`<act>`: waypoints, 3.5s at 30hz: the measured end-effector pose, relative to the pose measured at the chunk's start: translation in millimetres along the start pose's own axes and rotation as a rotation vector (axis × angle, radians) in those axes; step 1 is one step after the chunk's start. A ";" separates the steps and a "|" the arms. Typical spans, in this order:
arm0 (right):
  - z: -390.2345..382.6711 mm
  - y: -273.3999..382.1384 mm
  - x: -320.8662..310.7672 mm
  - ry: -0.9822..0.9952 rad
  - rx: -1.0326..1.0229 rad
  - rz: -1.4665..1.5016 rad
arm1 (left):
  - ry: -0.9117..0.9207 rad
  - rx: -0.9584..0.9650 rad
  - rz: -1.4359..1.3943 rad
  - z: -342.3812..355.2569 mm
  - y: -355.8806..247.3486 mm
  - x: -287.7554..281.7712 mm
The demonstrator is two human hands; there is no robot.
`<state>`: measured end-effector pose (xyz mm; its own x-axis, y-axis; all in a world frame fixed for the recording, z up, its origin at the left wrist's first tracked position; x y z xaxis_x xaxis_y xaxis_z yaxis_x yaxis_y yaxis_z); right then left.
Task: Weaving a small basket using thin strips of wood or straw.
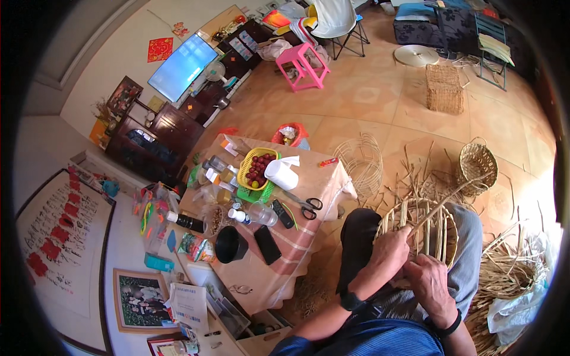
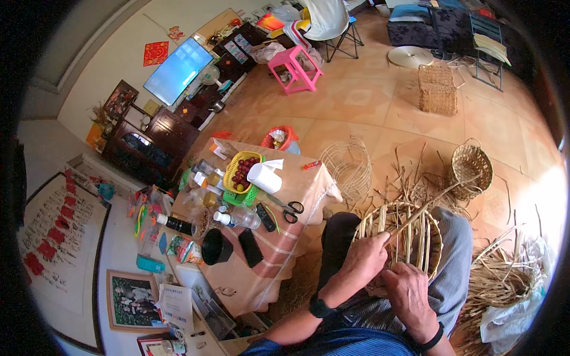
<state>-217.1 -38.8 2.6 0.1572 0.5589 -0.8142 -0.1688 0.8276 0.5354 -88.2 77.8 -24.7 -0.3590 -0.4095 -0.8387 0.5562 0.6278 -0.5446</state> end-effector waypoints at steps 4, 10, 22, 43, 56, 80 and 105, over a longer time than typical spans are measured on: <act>-1.5 -3.5 4.0 -0.015 0.084 0.057 | 0.049 -0.006 -0.264 -15.7 -10.4 -26.1; -0.3 -5.5 4.6 -0.027 0.113 0.079 | 0.062 -0.114 -0.457 -40.2 -1.8 -31.5; -9.9 -8.0 -8.4 0.031 0.085 0.073 | 0.391 -0.395 -1.375 -108.2 43.9 -37.4; 0.3 -10.9 -15.3 -0.048 0.044 0.267 | -0.052 -0.204 -1.555 -178.5 87.9 -93.5; 39.7 -6.8 -6.4 0.299 -0.162 0.518 | -0.284 -0.329 -1.516 -152.8 79.2 -90.9; 50.8 -15.3 -21.1 0.427 -0.177 0.351 | 0.160 -0.268 -0.632 -105.1 42.8 -6.9; 40.7 -13.0 -14.4 0.262 -0.093 0.211 | 0.074 -0.120 0.134 -99.7 21.2 4.0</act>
<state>-177.6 -55.5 16.5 -0.1434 0.6742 -0.7245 -0.2606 0.6805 0.6849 -152.5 155.5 -39.8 -0.3443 -0.2705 -0.8991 0.5109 0.7494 -0.4211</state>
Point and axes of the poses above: each hand's wrist, its own z-axis towards the middle knuckle, its own x-axis out of the palm, y = z × x, the point moved 1 cm from there along z, towards the middle knuckle, and after that the axes turned 4 degrees about y, right-handed, at the moved point
